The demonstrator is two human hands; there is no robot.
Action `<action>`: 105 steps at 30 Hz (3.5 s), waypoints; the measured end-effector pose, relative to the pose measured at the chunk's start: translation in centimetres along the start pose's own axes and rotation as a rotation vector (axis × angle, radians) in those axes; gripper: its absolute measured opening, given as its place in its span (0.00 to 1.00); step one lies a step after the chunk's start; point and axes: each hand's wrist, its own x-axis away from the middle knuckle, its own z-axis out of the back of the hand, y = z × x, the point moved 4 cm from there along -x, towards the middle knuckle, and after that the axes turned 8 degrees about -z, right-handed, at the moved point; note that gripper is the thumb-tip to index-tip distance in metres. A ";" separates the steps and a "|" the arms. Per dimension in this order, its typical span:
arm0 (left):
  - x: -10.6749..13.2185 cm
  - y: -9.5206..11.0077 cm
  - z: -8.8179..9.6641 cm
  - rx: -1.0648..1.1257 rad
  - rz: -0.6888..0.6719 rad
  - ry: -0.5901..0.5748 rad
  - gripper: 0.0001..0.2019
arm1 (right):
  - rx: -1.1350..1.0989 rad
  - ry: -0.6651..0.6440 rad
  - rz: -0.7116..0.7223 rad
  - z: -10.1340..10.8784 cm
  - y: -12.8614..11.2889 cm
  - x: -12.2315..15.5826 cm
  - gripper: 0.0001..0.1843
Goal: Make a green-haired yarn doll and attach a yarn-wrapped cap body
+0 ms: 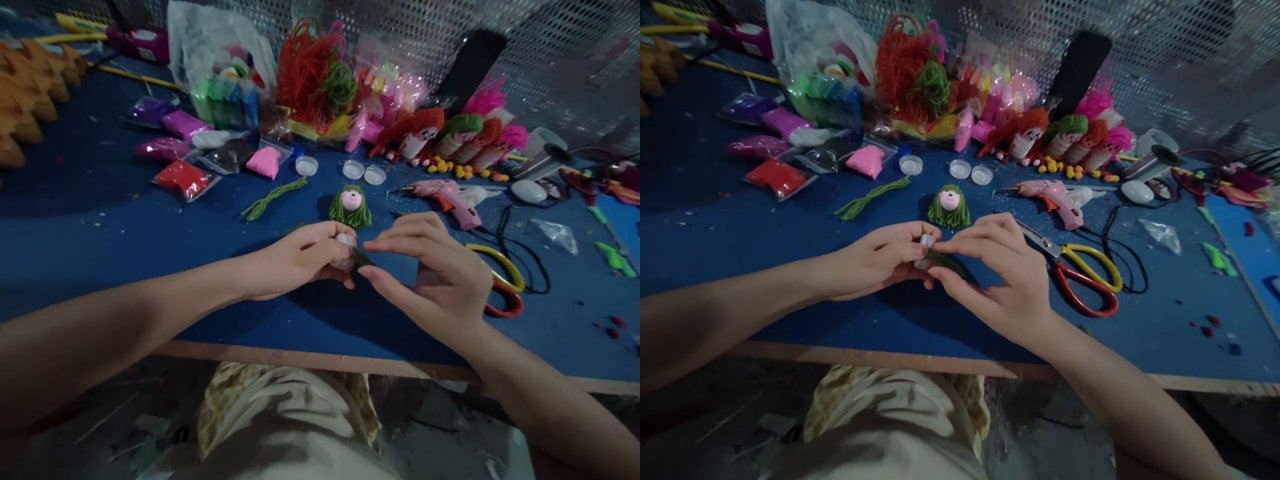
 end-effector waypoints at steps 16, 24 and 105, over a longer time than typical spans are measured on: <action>0.2 0.0 -0.1 0.136 0.069 -0.101 0.11 | -0.179 0.004 -0.125 0.0 0.8 0.1 0.11; 0.2 -0.2 0.2 0.214 0.131 -0.021 0.07 | 0.106 0.018 0.037 0.2 0.6 0.2 0.13; 0.6 -0.4 -0.1 -0.053 0.098 0.099 0.10 | -0.083 -0.087 -0.069 -1.4 0.8 0.4 0.08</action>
